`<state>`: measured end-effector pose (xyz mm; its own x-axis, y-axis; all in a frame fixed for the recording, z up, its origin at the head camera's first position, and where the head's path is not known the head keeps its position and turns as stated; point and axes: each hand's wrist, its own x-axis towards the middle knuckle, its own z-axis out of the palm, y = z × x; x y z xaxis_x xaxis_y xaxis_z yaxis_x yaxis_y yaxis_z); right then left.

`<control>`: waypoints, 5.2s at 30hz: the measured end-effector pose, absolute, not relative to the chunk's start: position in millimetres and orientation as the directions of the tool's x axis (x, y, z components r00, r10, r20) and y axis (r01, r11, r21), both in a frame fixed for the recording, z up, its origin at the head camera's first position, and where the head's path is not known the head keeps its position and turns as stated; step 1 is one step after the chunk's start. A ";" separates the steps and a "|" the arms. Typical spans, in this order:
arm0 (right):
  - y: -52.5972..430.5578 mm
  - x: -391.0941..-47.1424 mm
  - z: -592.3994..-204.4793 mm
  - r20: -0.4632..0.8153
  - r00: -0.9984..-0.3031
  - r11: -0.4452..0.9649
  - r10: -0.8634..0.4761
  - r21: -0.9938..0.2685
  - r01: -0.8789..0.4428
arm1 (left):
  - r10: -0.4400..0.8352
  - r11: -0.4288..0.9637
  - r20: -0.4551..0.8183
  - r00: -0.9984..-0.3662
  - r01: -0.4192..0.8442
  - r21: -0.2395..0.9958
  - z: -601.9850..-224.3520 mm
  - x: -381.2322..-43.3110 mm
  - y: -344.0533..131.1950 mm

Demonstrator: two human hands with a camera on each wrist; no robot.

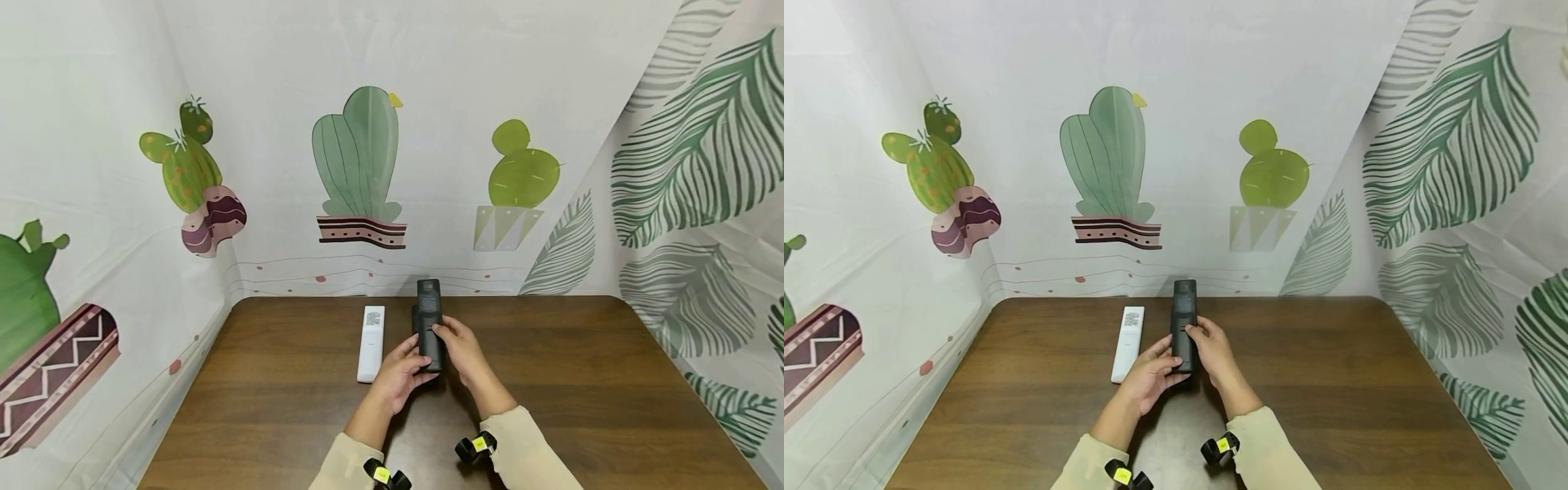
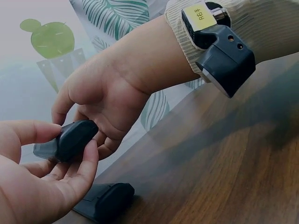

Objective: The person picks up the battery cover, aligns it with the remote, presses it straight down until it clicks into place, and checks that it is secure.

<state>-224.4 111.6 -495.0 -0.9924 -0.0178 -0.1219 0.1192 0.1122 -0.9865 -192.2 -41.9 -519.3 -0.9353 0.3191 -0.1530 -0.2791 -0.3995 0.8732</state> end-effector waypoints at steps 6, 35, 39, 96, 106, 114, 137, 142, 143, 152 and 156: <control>116.8 -223.1 -493.3 -0.130 -0.991 0.116 -0.018 -0.985 0.127 | 0.315 -0.393 -0.149 -0.937 -0.272 0.878 -518.9 -189.9 -40.4; 153.4 -217.9 -495.7 -0.134 -0.991 0.122 0.029 -0.983 0.137 | 0.321 -0.365 -0.153 -0.935 -0.271 0.891 -513.5 -182.3 -16.2; 159.5 -217.8 -498.0 -0.134 -0.990 0.150 0.035 -0.979 0.138 | 0.321 -0.369 -0.154 -0.934 -0.274 0.888 -514.7 -180.9 -10.5; 199.2 -219.2 -523.1 -0.203 -0.977 0.291 0.065 -0.933 0.213 | 0.370 -0.340 -0.203 -0.907 -0.335 0.879 -531.7 -169.9 27.6; 197.5 -217.5 -523.1 -0.190 -0.979 0.381 0.067 -0.902 0.201 | 0.383 -0.295 -0.209 -0.900 -0.333 0.895 -533.4 -167.7 29.0; 196.0 -216.0 -521.8 -0.150 -0.986 0.468 0.073 -0.868 0.167 | 0.394 -0.241 -0.189 -0.899 -0.299 0.923 -535.7 -164.6 30.1; 200.4 -213.5 -522.8 -0.073 -0.993 0.714 0.092 -0.690 0.117 | 0.396 -0.113 -0.194 -0.897 -0.258 0.960 -536.4 -163.6 34.7; 200.3 -211.2 -524.7 -0.068 -0.993 0.703 0.100 -0.701 0.119 | 0.391 -0.102 -0.195 -0.899 -0.253 0.962 -538.1 -162.4 34.3; 200.3 -210.7 -524.7 -0.068 -0.993 0.702 0.100 -0.702 0.119 | 0.392 -0.098 -0.193 -0.899 -0.250 0.963 -538.6 -162.2 34.3; 201.1 -209.1 -524.8 -0.062 -0.993 0.709 0.104 -0.695 0.118 | 0.387 -0.072 -0.188 -0.903 -0.232 0.970 -538.7 -160.5 35.3; 201.8 -209.2 -525.6 -0.057 -0.993 0.714 0.108 -0.690 0.117 | 0.384 -0.045 -0.179 -0.906 -0.212 0.976 -539.3 -159.9 36.8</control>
